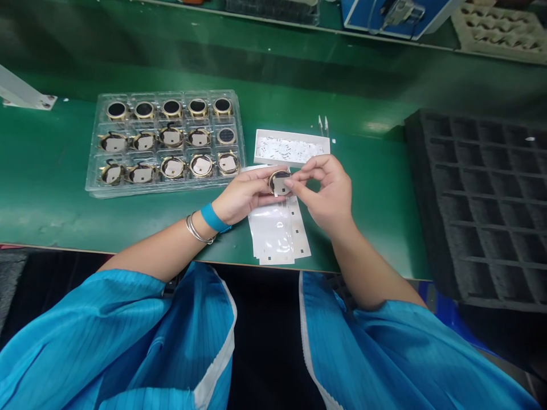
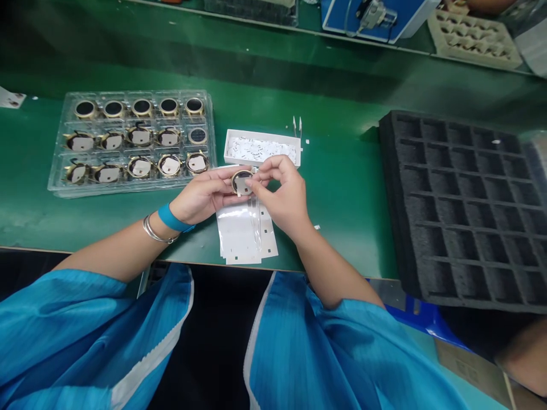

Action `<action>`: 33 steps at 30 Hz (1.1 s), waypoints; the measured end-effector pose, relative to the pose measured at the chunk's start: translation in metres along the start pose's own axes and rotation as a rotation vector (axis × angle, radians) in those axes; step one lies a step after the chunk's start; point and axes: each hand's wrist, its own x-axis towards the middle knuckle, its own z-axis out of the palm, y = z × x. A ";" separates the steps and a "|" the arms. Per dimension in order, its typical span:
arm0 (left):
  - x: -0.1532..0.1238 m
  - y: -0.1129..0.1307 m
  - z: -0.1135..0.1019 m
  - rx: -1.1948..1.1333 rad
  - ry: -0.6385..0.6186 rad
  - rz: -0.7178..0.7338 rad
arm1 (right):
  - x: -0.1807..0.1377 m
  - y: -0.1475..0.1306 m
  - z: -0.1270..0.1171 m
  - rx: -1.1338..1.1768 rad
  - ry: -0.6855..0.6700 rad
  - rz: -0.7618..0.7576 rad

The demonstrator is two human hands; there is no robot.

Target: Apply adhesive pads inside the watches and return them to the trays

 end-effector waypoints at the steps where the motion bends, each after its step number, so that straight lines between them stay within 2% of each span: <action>1: 0.000 -0.001 0.000 0.014 -0.006 0.008 | -0.001 -0.001 0.001 -0.014 0.012 -0.008; 10: 0.002 -0.009 -0.003 0.133 -0.026 0.088 | -0.003 -0.008 0.005 -0.087 0.062 -0.065; 33: 0.002 -0.012 0.001 0.071 0.031 0.119 | -0.005 -0.010 0.006 -0.203 0.070 -0.105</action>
